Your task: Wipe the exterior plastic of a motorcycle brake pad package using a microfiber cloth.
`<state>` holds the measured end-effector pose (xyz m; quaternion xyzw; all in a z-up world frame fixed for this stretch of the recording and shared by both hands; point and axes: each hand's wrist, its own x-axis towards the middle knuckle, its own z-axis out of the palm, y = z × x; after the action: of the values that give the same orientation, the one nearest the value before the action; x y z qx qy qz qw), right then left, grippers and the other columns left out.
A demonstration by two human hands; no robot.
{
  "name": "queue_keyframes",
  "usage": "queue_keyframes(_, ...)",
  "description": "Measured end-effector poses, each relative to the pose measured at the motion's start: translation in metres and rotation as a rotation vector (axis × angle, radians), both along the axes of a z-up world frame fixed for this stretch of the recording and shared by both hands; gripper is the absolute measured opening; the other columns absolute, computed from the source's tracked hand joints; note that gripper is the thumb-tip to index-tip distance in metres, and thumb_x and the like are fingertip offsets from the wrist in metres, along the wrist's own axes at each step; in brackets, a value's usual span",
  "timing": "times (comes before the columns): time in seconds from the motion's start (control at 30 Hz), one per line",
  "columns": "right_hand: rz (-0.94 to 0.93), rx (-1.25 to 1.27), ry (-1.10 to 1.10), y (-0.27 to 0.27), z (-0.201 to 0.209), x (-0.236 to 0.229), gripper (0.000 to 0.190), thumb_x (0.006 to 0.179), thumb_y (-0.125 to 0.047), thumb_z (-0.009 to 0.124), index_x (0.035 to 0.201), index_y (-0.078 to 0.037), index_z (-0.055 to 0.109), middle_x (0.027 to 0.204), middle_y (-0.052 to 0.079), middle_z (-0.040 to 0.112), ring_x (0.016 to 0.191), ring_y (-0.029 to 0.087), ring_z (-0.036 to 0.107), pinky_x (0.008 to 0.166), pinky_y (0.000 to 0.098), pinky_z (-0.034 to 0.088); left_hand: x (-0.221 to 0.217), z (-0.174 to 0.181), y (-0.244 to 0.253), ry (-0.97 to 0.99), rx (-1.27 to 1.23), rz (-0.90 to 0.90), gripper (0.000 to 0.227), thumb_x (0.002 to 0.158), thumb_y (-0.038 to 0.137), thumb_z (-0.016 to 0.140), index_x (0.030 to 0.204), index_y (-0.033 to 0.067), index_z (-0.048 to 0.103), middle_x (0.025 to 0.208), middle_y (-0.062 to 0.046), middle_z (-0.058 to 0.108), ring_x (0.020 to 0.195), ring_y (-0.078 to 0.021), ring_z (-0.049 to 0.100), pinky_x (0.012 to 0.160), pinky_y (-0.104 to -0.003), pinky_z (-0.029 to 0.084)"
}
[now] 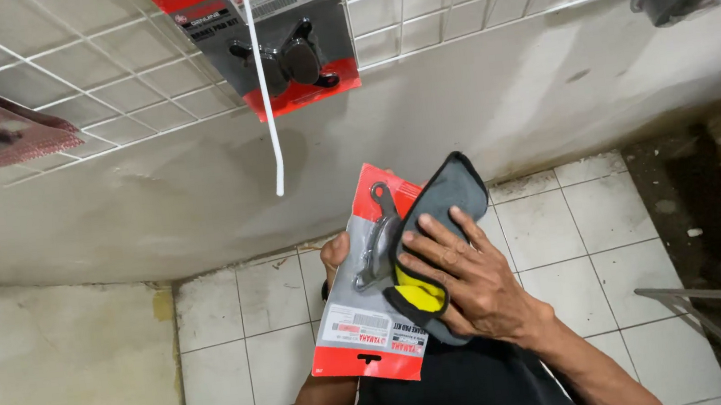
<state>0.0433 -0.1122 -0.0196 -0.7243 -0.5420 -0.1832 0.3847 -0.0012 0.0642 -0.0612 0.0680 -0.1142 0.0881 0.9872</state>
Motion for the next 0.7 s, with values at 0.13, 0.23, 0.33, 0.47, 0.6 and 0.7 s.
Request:
queue_keyframes(0.13,0.014,0.077,0.002,0.002,-0.011,0.01,0.042,0.103,-0.044,0.046,0.119,-0.018,0.075,0.132,0.008,0.065,0.138,0.037,0.052,0.123,0.0585,0.025,-0.004,-0.013,0.0,0.029,0.015,0.011,0.081,0.091,0.038,0.06,0.159,0.0157,0.023,0.157,-0.022,0.027,0.123,-0.0482,0.052,0.098,-0.077,0.04)
queue_keyframes(0.23,0.047,0.105,0.006,0.003,-0.011,0.006,0.042,0.103,-0.042,0.044,0.116,-0.016,0.075,0.125,0.008,0.068,0.135,0.036,0.055,0.121,0.0603,0.026,-0.005,-0.028,0.003,0.041,0.034,0.019,0.079,0.091,0.038,0.06,0.158,0.015,0.024,0.155,-0.023,0.029,0.122,-0.0477,0.053,0.098,-0.076,0.041)
queue_keyframes(0.33,0.022,0.114,-0.007,0.0,-0.009,0.014,0.039,0.102,-0.04,0.048,0.113,-0.016,0.076,0.121,0.006,0.071,0.133,0.035,0.056,0.121,0.0617,0.025,-0.038,-0.087,0.016,0.07,0.048,0.015,0.078,0.091,0.037,0.06,0.157,0.0143,0.025,0.153,-0.023,0.03,0.12,-0.0471,0.054,0.097,-0.075,0.042)
queue_keyframes(0.47,0.073,0.138,0.013,0.004,-0.02,-0.008,0.042,0.103,-0.041,0.045,0.117,-0.017,0.077,0.12,0.005,0.072,0.129,0.032,0.059,0.12,0.0609,0.029,-0.061,-0.111,0.041,0.085,0.071,0.018,0.076,0.09,0.036,0.06,0.155,0.0134,0.027,0.151,-0.023,0.033,0.119,-0.0464,0.054,0.096,-0.073,0.043)
queue_keyframes(0.6,0.073,0.113,-0.004,0.001,-0.027,-0.011,0.046,0.104,-0.04,0.038,0.121,-0.019,0.075,0.127,0.005,0.071,0.133,0.031,0.058,0.123,0.0614,0.019,-0.078,-0.112,0.053,0.114,0.097,0.01,0.075,0.09,0.035,0.06,0.154,0.0125,0.029,0.148,-0.023,0.035,0.117,-0.0456,0.055,0.095,-0.072,0.044)
queue_keyframes(0.7,-0.064,0.043,-0.037,0.002,-0.022,-0.024,0.052,0.106,-0.042,0.034,0.136,-0.011,0.063,0.143,0.01,0.062,0.14,0.038,0.05,0.122,0.0666,0.013,-0.089,-0.115,0.059,0.129,0.112,0.016,0.073,0.09,0.035,0.06,0.153,0.0118,0.031,0.146,-0.023,0.036,0.115,-0.0451,0.056,0.094,-0.071,0.045)
